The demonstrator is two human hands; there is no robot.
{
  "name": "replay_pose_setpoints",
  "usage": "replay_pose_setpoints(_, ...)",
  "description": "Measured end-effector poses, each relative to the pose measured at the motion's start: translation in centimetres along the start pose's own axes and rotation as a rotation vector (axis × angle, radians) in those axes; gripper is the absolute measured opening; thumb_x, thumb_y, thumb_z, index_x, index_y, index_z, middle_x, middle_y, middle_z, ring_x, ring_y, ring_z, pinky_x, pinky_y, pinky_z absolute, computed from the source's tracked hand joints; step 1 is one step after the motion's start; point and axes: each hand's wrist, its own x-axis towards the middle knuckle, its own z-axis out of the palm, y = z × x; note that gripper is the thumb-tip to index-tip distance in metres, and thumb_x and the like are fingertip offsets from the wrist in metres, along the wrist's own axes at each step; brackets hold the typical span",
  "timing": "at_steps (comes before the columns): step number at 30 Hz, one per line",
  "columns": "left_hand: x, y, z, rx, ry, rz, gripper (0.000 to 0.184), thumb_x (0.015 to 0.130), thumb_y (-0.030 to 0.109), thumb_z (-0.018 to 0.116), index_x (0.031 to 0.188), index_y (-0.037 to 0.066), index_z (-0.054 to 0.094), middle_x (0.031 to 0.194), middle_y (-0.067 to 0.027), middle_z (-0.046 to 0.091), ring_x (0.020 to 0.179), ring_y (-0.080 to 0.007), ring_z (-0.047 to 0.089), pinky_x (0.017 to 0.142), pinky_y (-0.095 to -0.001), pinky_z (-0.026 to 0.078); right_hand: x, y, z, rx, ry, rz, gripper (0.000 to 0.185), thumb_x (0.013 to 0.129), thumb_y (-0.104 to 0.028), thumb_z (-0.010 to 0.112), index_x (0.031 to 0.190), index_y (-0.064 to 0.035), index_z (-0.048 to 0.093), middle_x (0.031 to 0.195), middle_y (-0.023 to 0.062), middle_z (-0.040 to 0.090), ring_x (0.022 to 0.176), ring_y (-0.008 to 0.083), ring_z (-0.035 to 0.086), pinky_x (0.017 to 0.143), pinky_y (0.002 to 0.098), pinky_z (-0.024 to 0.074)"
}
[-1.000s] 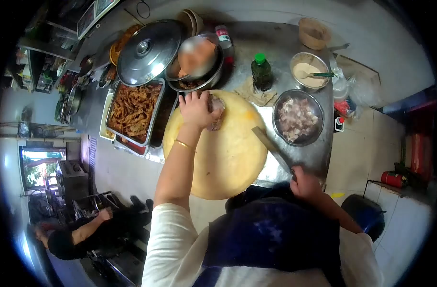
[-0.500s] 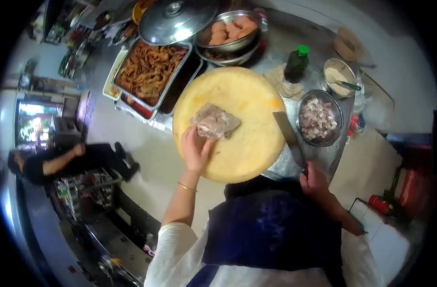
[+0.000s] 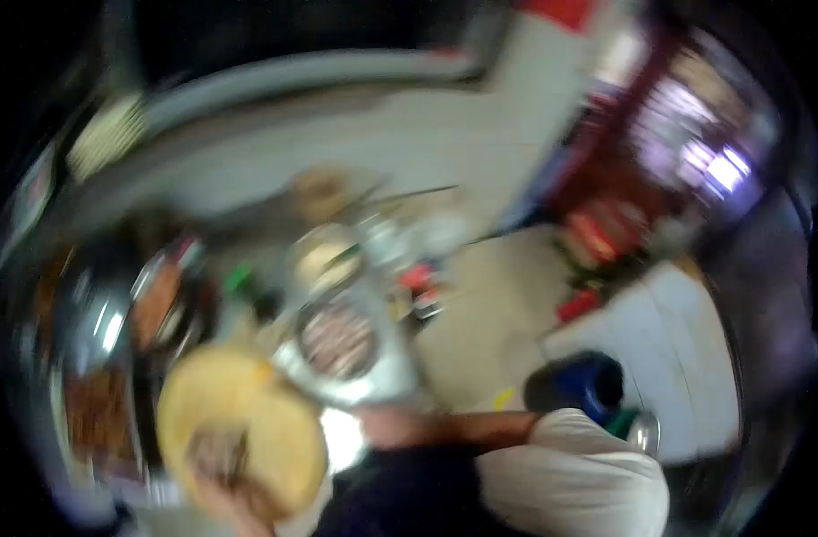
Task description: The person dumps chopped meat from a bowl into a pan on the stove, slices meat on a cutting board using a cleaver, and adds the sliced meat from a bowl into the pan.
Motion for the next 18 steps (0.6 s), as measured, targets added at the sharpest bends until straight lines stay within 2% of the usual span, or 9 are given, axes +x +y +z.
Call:
replay_pose_setpoints(1, 0.6, -1.2, 1.1, 0.194, -0.059, 0.083, 0.044, 0.100, 0.035, 0.048, 0.127, 0.002, 0.056, 0.124, -0.0134, 0.062, 0.112, -0.0222, 0.061, 0.099, -0.0423, 0.049, 0.6, -0.1, 0.3, 0.078, -0.167, 0.202, 0.030, 0.098, -0.020, 0.045, 0.121, -0.0038, 0.055, 0.085, 0.0159, 0.065, 0.070, 0.0344, 0.062, 0.063, 0.0502, 0.0488)
replay_pose_setpoints(2, 1.2, -2.3, 2.6, 0.370, -0.112, 0.158, 0.043, 0.100, 0.035, 0.048, 0.127, 0.002, 0.056, 0.124, -0.0134, 0.063, 0.111, -0.0224, 0.061, 0.099, -0.0423, 0.049, 1.0, -0.5, -0.1, 0.039, -0.150, 0.194, 0.029, 0.096, -0.018, 0.045, 0.120, -0.0052, 0.055, 0.087, 0.0191, 0.066, 0.074, 0.0367, 0.066, 0.062, 0.0530, 0.0487)
replay_pose_setpoints(3, 1.7, -3.2, 3.9, 0.497, -0.170, 0.210, 0.043, 0.100, 0.035, 0.048, 0.127, 0.002, 0.056, 0.124, -0.0134, 0.063, 0.111, -0.0225, 0.061, 0.099, -0.0423, 0.049, 0.4, -3.0, -3.9, 0.121, -0.186, 0.235, 0.029, 0.094, -0.019, 0.045, 0.118, -0.0038, 0.052, 0.082, 0.0191, 0.066, 0.073, 0.0378, 0.067, 0.060, 0.0542, 0.0489)
replay_pose_setpoints(5, 1.5, -3.8, 5.7, 0.683, -0.247, 0.287, 0.043, 0.100, 0.034, 0.049, 0.128, 0.002, 0.056, 0.124, -0.0134, 0.063, 0.111, -0.0228, 0.061, 0.098, -0.0423, 0.049, 0.1, -2.6, -4.0, 0.050, -0.096, 0.101, 0.024, 0.093, -0.018, 0.046, 0.111, -0.0015, 0.049, 0.076, 0.0200, 0.064, 0.069, 0.0397, 0.066, 0.056, 0.0548, 0.0478)
replay_pose_setpoints(8, 1.6, -4.1, 7.5, 0.845, -0.351, 0.346, 0.043, 0.100, 0.034, 0.049, 0.128, 0.002, 0.056, 0.123, -0.0133, 0.063, 0.111, -0.0232, 0.061, 0.098, -0.0423, 0.049, 0.5, -1.5, -3.3, 0.155, -0.049, 0.061, 0.021, 0.093, -0.017, 0.045, 0.109, -0.0028, 0.045, 0.073, 0.0203, 0.063, 0.067, 0.0399, 0.065, 0.054, 0.0552, 0.0465)
replay_pose_setpoints(11, 0.9, -4.3, 8.0, 0.960, -0.417, 0.398, 0.043, 0.100, 0.034, 0.050, 0.128, 0.003, 0.056, 0.123, -0.0133, 0.064, 0.111, -0.0236, 0.061, 0.098, -0.0423, 0.049, -0.3, -0.9, -1.5, 0.130, 0.047, 0.031, 0.023, 0.092, -0.017, 0.047, 0.110, -0.0032, 0.044, 0.074, 0.0211, 0.062, 0.067, 0.0410, 0.064, 0.054, 0.0561, 0.0460)
replay_pose_setpoints(15, 0.7, -4.1, 8.2, 1.067, -0.467, 0.438, 0.043, 0.099, 0.033, 0.051, 0.129, 0.003, 0.056, 0.123, -0.0132, 0.064, 0.111, -0.0241, 0.062, 0.098, -0.0423, 0.049, -0.2, -0.9, -2.1, 0.197, 0.008, 0.047, 0.026, 0.090, -0.018, 0.051, 0.110, -0.0037, 0.043, 0.074, 0.0215, 0.062, 0.070, 0.0435, 0.064, 0.058, 0.0583, 0.0459)
replay_pose_setpoints(18, 0.7, -3.8, 8.2, 1.125, -0.486, 0.475, 0.043, 0.099, 0.033, 0.051, 0.129, 0.003, 0.055, 0.123, -0.0132, 0.065, 0.111, -0.0245, 0.062, 0.098, -0.0423, 0.049, 0.2, -0.4, -2.3, 0.200, 0.044, -0.022, 0.028, 0.090, -0.017, 0.052, 0.112, -0.0037, 0.044, 0.075, 0.0215, 0.062, 0.073, 0.0439, 0.064, 0.061, 0.0579, 0.0472)
